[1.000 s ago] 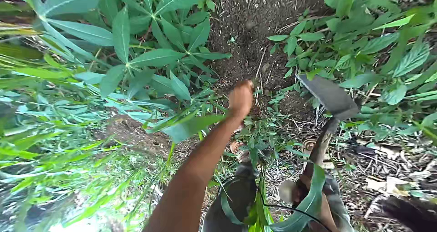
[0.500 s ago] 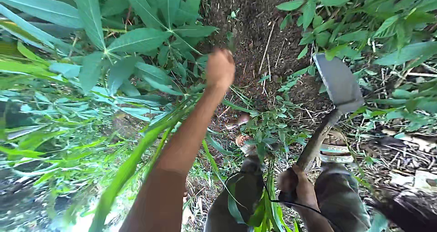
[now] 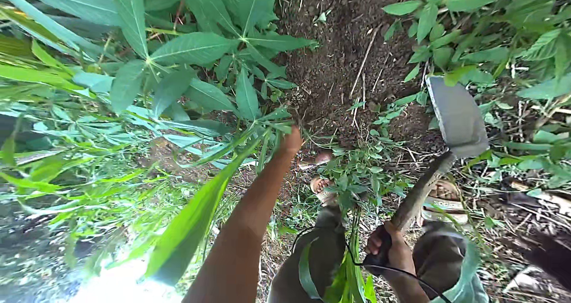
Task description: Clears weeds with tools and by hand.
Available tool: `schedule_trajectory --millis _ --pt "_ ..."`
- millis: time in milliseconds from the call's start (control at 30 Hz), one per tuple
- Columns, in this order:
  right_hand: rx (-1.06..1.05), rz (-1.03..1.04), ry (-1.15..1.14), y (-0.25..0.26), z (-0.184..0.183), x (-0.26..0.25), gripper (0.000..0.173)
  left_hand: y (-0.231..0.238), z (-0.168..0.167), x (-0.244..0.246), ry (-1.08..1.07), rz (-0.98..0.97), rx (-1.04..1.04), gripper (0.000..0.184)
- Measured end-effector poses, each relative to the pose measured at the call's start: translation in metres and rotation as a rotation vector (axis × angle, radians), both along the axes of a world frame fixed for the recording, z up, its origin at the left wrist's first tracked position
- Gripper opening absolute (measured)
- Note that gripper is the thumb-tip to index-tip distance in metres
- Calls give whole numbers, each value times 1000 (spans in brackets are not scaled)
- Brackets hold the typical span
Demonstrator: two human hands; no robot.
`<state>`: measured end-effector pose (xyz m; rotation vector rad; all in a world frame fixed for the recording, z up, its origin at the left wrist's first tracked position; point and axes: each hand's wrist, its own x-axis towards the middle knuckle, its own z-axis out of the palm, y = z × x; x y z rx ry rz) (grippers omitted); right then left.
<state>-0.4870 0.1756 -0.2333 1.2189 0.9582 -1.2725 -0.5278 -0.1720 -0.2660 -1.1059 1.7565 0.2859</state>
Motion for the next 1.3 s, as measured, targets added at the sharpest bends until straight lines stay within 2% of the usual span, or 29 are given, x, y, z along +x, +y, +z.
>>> schedule_trajectory --millis 67,167,233,333,400,433,500,600,667,733,800,867,900,933,967,1000,1067,1167,1300 --pt "12 0 -11 -2 1 -1 54 4 2 33 -34 -127 40 34" --pt "13 3 -19 -3 0 0 54 -8 1 60 95 -233 -186 48" --pt "21 15 -24 -4 1 0 53 -26 -1 58 252 -249 -401 50" --pt "18 20 -36 -6 0 -1 54 -63 -27 61 580 -168 -461 64" --pt "5 25 -31 -5 0 -1 55 -62 -22 51 434 -123 -484 54" --pt "1 27 -24 -5 0 -1 56 -60 -15 50 407 -64 -437 44" --pt "13 27 -25 -5 0 -1 56 -56 1 49 306 25 -345 40" --pt "15 2 -44 -7 -1 -1 52 -38 12 40 95 8 -261 43" --pt "18 -2 -50 -8 1 0 51 -4 18 39 38 -35 -104 36" --pt "17 -3 -43 -10 1 -1 51 37 31 34 158 -124 132 29" --pt "11 -3 -53 -9 1 -3 52 62 46 8 386 -131 210 30" --pt "6 -13 -72 -8 2 -3 53 59 48 -18 612 45 98 42" --pt "5 -20 -79 -8 2 -3 54 47 45 -30 626 169 -10 50" --pt "-4 -24 -78 -7 2 -3 54 29 44 -58 547 412 -92 56" --pt "-13 -24 -72 -6 2 -3 53 7 27 -79 561 630 -224 59" --pt "-16 -31 -73 -5 2 -3 53 -13 9 -89 600 805 -345 56" --pt "-23 -37 -76 -3 1 -3 54 -46 -7 -96 626 1064 -443 50" --pt "-11 -18 -76 -2 2 -4 53 -77 -16 -92 563 1192 -422 43" --pt "6 -10 -76 -2 4 -7 53 -87 -20 -93 489 1026 -526 41"
